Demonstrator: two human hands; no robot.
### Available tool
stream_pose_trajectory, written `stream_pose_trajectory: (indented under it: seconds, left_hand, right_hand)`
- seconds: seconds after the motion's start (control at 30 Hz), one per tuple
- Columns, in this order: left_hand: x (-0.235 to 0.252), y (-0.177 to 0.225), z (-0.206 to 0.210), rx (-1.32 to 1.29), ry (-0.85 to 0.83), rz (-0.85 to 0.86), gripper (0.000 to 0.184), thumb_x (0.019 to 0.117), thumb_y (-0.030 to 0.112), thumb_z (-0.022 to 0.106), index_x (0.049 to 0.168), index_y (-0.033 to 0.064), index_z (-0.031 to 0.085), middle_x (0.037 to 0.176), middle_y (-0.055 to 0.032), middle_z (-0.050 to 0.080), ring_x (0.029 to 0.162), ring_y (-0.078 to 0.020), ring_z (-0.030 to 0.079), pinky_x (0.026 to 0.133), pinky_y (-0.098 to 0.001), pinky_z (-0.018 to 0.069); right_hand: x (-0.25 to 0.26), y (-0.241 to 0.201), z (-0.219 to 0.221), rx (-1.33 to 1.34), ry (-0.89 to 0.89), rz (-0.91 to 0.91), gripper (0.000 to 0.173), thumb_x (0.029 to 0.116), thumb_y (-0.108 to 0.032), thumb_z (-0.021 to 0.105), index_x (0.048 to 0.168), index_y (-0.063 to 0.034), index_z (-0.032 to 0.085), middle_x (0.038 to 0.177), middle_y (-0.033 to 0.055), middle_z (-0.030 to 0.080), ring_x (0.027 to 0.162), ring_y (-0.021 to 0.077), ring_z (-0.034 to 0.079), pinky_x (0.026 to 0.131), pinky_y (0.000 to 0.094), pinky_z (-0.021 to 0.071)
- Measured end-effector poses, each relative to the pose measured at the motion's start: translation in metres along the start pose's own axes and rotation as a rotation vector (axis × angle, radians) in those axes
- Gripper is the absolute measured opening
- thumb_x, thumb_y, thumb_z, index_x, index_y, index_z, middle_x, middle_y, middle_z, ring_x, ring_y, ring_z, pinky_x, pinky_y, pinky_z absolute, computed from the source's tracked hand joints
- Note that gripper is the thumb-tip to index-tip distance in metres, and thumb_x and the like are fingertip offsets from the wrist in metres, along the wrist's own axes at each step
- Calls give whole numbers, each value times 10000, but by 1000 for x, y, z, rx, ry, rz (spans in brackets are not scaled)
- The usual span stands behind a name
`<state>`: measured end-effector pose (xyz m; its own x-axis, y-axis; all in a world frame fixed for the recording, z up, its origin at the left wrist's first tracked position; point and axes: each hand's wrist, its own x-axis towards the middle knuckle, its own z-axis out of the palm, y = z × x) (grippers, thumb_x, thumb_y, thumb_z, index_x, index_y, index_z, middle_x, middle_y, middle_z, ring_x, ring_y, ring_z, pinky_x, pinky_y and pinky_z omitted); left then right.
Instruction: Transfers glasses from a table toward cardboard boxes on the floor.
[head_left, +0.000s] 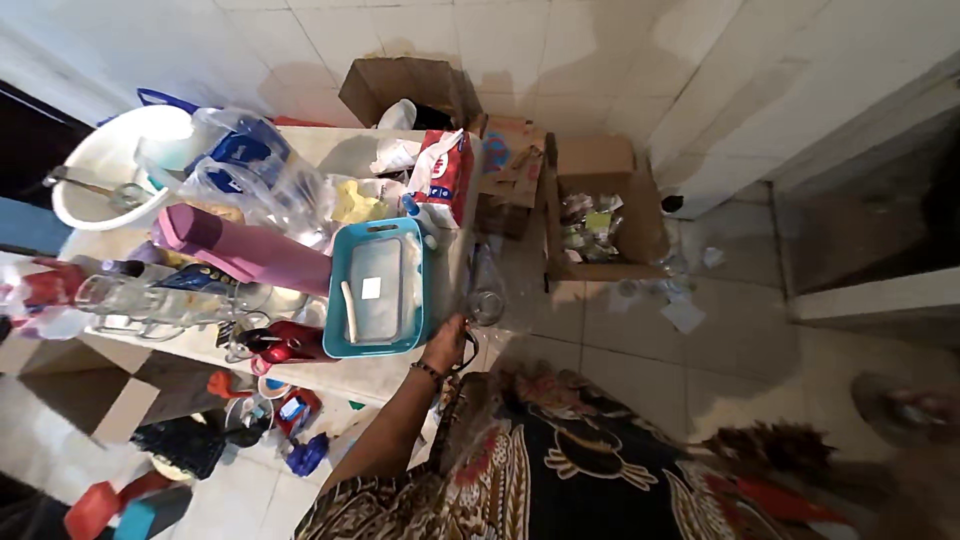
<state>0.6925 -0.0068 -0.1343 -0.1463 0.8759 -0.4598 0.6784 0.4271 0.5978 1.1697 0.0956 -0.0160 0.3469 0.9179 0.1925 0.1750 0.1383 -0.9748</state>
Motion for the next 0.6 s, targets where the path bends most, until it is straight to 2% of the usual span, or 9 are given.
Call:
stream_pose_trajectory:
  seconds: [0.1,0.3,0.47,0.6]
  left_hand:
    - [2,2,0,7,-12,-38,340,1069,84,451,1336,-113,521,1276,-307,608,1206,-409,612,1077,-500,459]
    - [3,0,2,23,9,-29,333,1059,68,460,1329,-116,528,1277,-305,610,1210,-415,611,1076,-509,463]
    - [1,1,2,26,15,-27,326,1062,72,458,1320,-112,533,1257,-302,621,1189,-412,623,1061,-510,472]
    - [2,2,1,23,-6,-59,335,1074,89,446,1340,-100,521,1282,-296,607,1210,-406,612,1072,-509,464]
  right_hand:
    - [1,-3,6,-12,36,21,149,1034,-8,414,963,-84,520,693,-140,623,648,-12,637,726,177,575]
    - [3,-3,1,-45,2,-2,97,1020,10,417,1020,-53,490,731,-137,595,670,-22,623,724,167,566]
    - [1,2,-5,-34,-7,-23,92,1010,-13,437,1027,-81,496,754,-148,611,690,-19,636,739,177,573]
    - [-4,-9,1,-48,21,12,97,1016,-8,433,1004,-76,500,712,-150,600,663,-28,627,719,163,570]
